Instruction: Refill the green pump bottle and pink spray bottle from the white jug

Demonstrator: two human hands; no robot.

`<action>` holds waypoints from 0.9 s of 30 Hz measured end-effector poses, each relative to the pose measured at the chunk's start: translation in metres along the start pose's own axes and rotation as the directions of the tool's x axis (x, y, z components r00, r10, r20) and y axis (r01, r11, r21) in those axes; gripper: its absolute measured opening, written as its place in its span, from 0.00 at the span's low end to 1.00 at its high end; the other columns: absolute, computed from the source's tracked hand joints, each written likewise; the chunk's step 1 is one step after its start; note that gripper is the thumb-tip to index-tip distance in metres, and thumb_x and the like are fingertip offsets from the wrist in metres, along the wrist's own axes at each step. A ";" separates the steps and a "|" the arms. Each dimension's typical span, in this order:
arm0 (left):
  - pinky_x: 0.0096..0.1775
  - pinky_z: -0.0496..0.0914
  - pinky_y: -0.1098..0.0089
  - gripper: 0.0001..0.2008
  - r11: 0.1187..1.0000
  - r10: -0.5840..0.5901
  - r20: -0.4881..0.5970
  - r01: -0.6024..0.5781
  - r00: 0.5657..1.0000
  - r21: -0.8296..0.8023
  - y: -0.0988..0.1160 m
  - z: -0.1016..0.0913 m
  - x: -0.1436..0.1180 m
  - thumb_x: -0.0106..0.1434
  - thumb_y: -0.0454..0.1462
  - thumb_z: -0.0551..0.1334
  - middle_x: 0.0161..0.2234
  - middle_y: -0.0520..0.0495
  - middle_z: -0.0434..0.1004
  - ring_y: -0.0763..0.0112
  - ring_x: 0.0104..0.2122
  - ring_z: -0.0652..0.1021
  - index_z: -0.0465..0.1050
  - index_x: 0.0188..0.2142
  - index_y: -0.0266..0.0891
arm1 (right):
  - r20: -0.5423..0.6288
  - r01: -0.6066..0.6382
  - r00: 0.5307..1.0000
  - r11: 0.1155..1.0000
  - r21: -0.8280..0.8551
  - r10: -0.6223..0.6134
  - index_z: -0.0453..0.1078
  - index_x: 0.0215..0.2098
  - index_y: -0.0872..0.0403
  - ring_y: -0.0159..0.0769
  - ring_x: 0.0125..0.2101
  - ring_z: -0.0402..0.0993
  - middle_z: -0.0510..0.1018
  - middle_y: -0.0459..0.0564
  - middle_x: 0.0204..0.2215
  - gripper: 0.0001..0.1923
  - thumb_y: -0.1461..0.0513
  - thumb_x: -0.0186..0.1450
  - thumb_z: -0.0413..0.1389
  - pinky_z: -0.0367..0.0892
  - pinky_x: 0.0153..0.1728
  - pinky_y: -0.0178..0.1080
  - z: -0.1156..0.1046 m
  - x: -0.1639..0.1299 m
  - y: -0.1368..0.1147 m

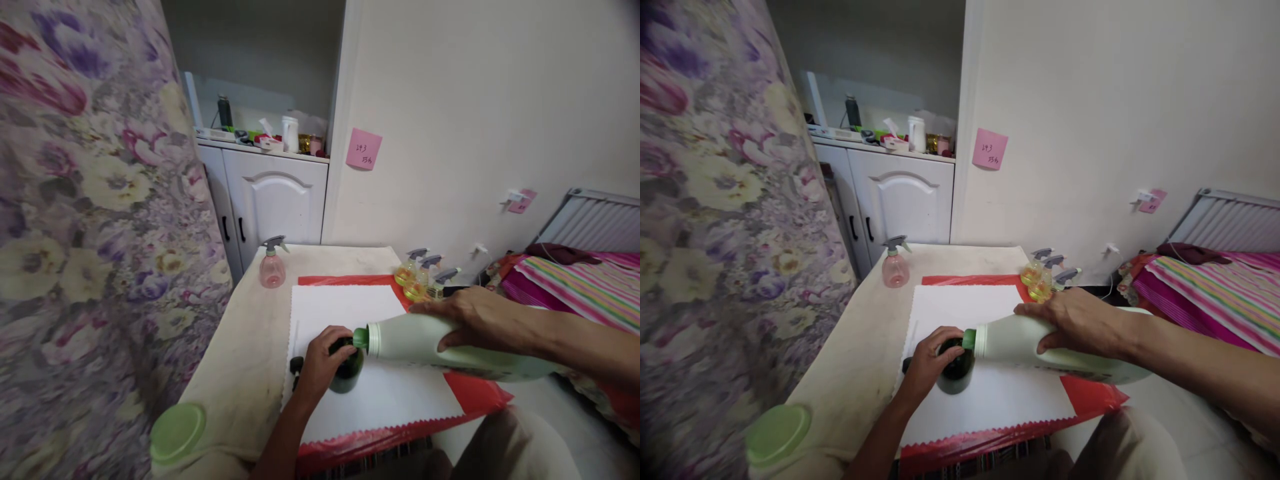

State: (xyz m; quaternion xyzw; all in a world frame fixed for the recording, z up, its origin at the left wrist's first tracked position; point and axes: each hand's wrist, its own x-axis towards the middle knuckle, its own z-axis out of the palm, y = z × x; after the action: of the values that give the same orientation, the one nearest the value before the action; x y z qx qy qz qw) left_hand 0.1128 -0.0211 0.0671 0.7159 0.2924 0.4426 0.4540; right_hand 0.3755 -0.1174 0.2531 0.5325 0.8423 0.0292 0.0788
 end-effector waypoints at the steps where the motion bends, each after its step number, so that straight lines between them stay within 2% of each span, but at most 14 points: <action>1: 0.48 0.67 0.66 0.08 1.000 -0.002 -0.001 0.002 1.000 0.002 0.000 0.000 0.000 0.56 0.33 0.64 0.40 0.48 0.78 0.65 0.43 0.76 0.77 0.37 0.42 | -0.004 -0.003 1.000 1.000 -0.007 0.003 0.62 0.61 0.48 0.46 0.31 0.80 0.83 0.54 0.34 0.30 0.52 0.62 0.60 0.63 0.27 0.39 0.000 0.000 0.000; 12: 0.47 0.67 0.67 0.07 1.000 0.002 0.004 -0.002 1.000 0.011 -0.001 0.000 -0.002 0.57 0.33 0.64 0.39 0.48 0.78 0.66 0.42 0.76 0.77 0.36 0.43 | 0.000 -0.001 1.000 1.000 0.000 0.001 0.63 0.60 0.49 0.47 0.31 0.81 0.83 0.53 0.34 0.29 0.53 0.63 0.60 0.63 0.28 0.39 -0.002 0.000 -0.002; 19: 0.46 0.66 0.68 0.08 1.000 0.004 0.005 -0.004 1.000 0.002 -0.002 0.001 -0.001 0.57 0.33 0.64 0.39 0.49 0.78 0.66 0.42 0.76 0.77 0.37 0.42 | 0.022 -0.004 1.000 1.000 -0.015 0.005 0.60 0.62 0.48 0.46 0.31 0.81 0.83 0.53 0.33 0.31 0.53 0.63 0.60 0.62 0.27 0.39 -0.004 0.001 -0.004; 24: 0.46 0.66 0.68 0.08 1.000 0.000 0.008 0.000 1.000 0.004 -0.001 0.000 -0.002 0.57 0.33 0.63 0.39 0.49 0.78 0.66 0.42 0.76 0.77 0.37 0.42 | 0.015 0.002 1.000 1.000 0.000 -0.002 0.60 0.62 0.47 0.46 0.32 0.81 0.83 0.53 0.35 0.31 0.54 0.62 0.60 0.62 0.27 0.39 -0.004 0.000 -0.003; 27: 0.46 0.66 0.68 0.08 1.000 -0.001 0.007 0.001 1.000 0.010 -0.001 0.000 -0.002 0.57 0.34 0.64 0.38 0.49 0.78 0.66 0.42 0.76 0.77 0.37 0.43 | -0.003 0.013 1.000 1.000 -0.027 -0.013 0.60 0.62 0.47 0.44 0.30 0.80 0.83 0.52 0.34 0.31 0.54 0.62 0.61 0.61 0.26 0.38 -0.002 0.000 -0.002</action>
State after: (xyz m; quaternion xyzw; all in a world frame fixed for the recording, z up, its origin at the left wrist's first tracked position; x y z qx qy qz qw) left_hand 0.1119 -0.0222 0.0656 0.7197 0.2932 0.4383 0.4516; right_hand 0.3740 -0.1184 0.2546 0.5256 0.8455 0.0407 0.0848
